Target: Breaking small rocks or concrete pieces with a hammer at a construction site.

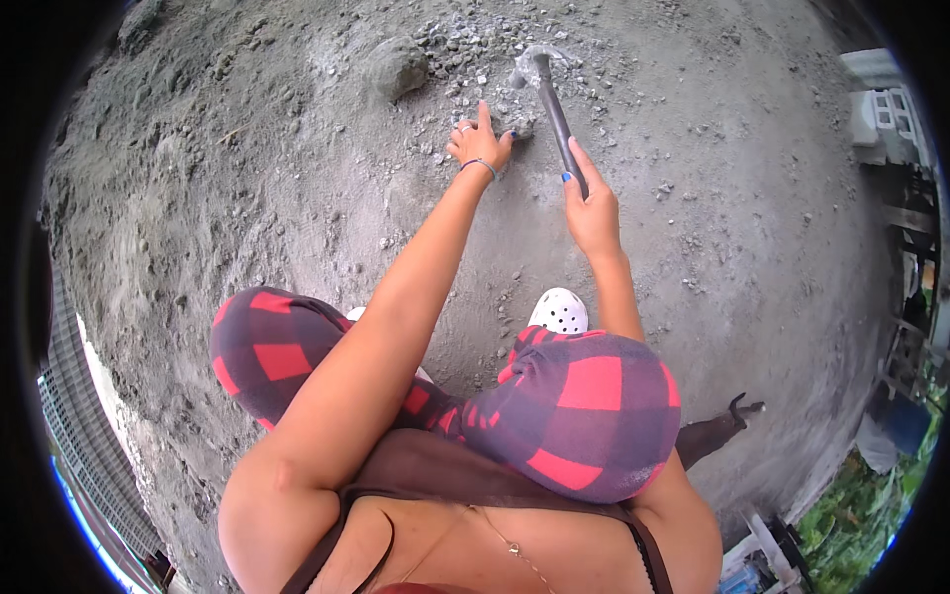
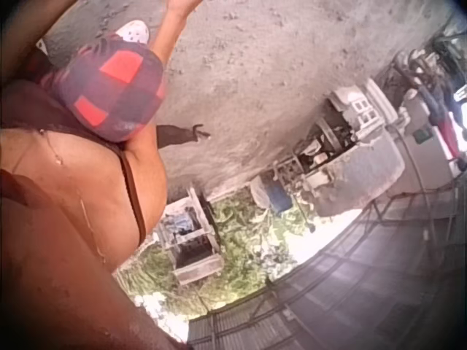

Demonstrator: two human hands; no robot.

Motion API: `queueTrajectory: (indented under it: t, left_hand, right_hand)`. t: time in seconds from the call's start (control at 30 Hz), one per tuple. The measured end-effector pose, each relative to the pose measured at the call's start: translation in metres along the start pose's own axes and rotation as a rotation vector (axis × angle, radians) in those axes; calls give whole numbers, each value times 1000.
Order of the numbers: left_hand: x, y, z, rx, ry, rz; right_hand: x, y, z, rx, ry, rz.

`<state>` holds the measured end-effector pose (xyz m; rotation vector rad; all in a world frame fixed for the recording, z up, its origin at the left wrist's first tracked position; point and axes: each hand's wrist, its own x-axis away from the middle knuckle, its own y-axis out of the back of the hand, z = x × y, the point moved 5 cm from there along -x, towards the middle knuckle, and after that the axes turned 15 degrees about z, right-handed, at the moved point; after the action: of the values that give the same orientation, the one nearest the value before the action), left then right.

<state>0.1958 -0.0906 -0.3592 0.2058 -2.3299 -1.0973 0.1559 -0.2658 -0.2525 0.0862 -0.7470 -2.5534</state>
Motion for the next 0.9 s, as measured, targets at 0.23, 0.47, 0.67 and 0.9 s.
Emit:
queueTrajectory:
  t: [0.23,0.47,0.67,0.9]
  left_hand:
    - [1,-3,10,32,13,-1]
    - [12,-7,9,28,11,-89]
    - [14,1,2,72,-98,-53]
    - [9,-7,8,79,-123,-127]
  right_hand:
    - [6,12,39,28,136,-163]
    - [-2,-37,-35,153,-116,130]
    - [-2,3,11,-28,-11,97]
    - [2,29,81,-14,272,-165]
